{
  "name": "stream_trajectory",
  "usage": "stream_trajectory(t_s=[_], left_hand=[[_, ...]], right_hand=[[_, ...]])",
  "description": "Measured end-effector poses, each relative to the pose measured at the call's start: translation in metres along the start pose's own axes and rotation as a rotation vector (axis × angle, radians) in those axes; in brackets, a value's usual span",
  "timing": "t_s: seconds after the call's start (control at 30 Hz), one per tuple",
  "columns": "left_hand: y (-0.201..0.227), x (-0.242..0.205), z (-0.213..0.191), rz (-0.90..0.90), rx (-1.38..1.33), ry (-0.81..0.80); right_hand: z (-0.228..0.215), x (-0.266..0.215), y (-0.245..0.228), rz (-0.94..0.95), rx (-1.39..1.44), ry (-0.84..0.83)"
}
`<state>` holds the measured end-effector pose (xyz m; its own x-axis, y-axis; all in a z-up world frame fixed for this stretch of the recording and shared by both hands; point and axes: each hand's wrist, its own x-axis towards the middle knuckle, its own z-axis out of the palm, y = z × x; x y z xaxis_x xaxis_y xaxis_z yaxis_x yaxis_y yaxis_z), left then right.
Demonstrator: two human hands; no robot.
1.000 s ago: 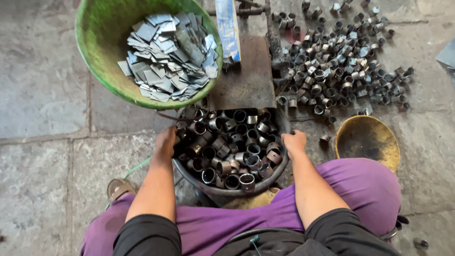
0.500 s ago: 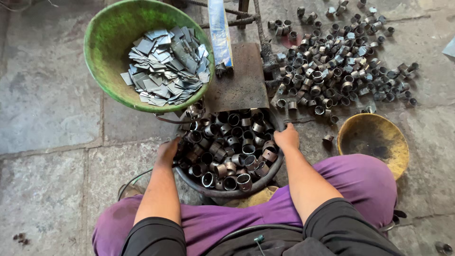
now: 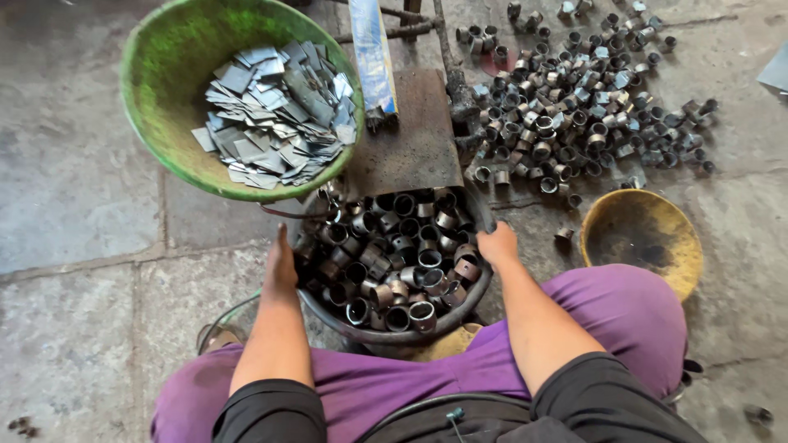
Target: The person sits on the floor and uses a handheld welding torch to weld small square metal plates onto cylindrical metal tubes. They pick up a tube and a plate, position them on a metal block, weld them together, and then place the finished piece into a pile.
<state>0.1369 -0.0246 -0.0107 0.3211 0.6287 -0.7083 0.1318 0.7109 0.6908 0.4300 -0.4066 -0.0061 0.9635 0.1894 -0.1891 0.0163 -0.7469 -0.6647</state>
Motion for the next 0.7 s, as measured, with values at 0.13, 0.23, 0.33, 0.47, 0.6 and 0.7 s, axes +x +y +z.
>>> stream_trajectory(t_s=[0.13, 0.23, 0.33, 0.47, 0.6, 0.7], left_hand=[[0.019, -0.004, 0.005, 0.146, 0.033, 0.165], [0.02, -0.005, -0.003, 0.13, 0.106, 0.291], [0.002, -0.008, -0.017, 0.076, 0.186, 0.276], [-0.023, -0.015, -0.034, -0.024, 0.34, 0.232], [-0.03, -0.032, -0.036, -0.119, 0.515, 0.179], [-0.015, -0.046, -0.025, -0.201, 0.604, 0.125]], right_hand=[[0.012, 0.007, 0.009, -0.074, -0.034, -0.033], [0.03, -0.004, 0.014, -0.038, 0.011, -0.073], [0.034, -0.008, 0.014, -0.156, 0.001, -0.074], [0.026, -0.001, 0.001, -0.102, -0.035, -0.106], [0.032, 0.011, -0.003, -0.094, -0.038, -0.078], [0.041, 0.021, -0.002, 0.017, 0.035, -0.096]])
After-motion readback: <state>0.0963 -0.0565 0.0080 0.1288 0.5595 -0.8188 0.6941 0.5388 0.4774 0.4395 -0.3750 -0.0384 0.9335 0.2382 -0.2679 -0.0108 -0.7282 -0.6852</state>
